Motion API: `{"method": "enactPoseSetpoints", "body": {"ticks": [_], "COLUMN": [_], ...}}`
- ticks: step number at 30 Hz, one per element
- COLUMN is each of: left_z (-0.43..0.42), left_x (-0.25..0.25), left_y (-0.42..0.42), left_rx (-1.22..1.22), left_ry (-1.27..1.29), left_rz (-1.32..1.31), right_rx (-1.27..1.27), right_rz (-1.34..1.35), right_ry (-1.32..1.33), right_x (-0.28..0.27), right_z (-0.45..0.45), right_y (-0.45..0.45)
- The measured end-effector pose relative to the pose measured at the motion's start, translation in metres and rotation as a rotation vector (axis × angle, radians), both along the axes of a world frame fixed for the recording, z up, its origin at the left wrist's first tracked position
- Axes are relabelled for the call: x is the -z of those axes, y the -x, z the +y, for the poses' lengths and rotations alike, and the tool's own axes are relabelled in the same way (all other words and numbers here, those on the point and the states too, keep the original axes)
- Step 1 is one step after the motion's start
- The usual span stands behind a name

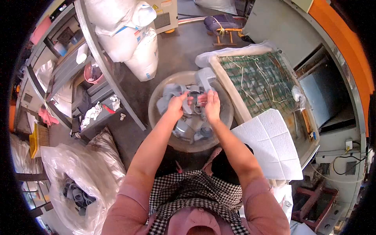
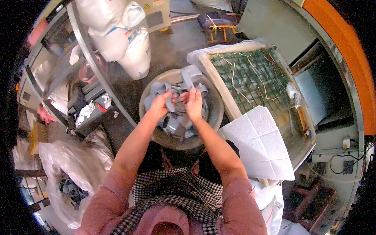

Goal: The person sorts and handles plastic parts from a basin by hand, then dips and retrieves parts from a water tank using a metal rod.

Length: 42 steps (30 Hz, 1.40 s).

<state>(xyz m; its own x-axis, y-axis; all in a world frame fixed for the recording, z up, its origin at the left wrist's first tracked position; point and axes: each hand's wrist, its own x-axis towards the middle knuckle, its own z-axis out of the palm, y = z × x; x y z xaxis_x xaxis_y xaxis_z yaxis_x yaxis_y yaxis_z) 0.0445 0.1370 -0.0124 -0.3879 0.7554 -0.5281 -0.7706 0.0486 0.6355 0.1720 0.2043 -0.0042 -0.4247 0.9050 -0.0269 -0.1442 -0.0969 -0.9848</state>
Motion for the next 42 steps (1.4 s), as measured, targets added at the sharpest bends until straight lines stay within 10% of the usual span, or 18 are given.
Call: {"method": "enactPoseSetpoints", "body": {"ticks": [6, 13, 20, 22, 25, 30, 42], "left_z": [-0.006, -0.006, -0.01, -0.014, -0.019, -0.031, -0.03], "left_x": [-0.016, -0.015, -0.021, -0.016, -0.021, -0.033, 0.002], "left_y": [0.011, 0.006, -0.001, -0.007, -0.008, -0.048, -0.049], "left_rx": [0.022, 0.024, 0.033, -0.054, 0.307, 0.647, 0.586], "left_ry": [0.049, -0.188, -0.174, -0.096, 0.163, 0.221, -0.052], "left_rz": [0.107, 0.172, 0.169, 0.332, 1.461, 1.796, 1.691], "right_rx": [-0.169, -0.28, -0.418, -0.036, 0.117, -0.055, -0.145], "right_rz": [0.071, -0.373, -0.202, -0.473, -0.504, -0.296, -0.506], "right_ry": [-0.071, -0.839, -0.417, -0.431, -0.819, -0.802, -0.775], "right_x": [-0.003, -0.012, -0.027, -0.05, -0.054, -0.046, -0.028], "right_z": [-0.018, -0.04, -0.025, -0.016, 0.02, 0.035, 0.042], "right_y": [0.0, 0.001, -0.002, -0.007, -0.019, -0.011, -0.013]}}
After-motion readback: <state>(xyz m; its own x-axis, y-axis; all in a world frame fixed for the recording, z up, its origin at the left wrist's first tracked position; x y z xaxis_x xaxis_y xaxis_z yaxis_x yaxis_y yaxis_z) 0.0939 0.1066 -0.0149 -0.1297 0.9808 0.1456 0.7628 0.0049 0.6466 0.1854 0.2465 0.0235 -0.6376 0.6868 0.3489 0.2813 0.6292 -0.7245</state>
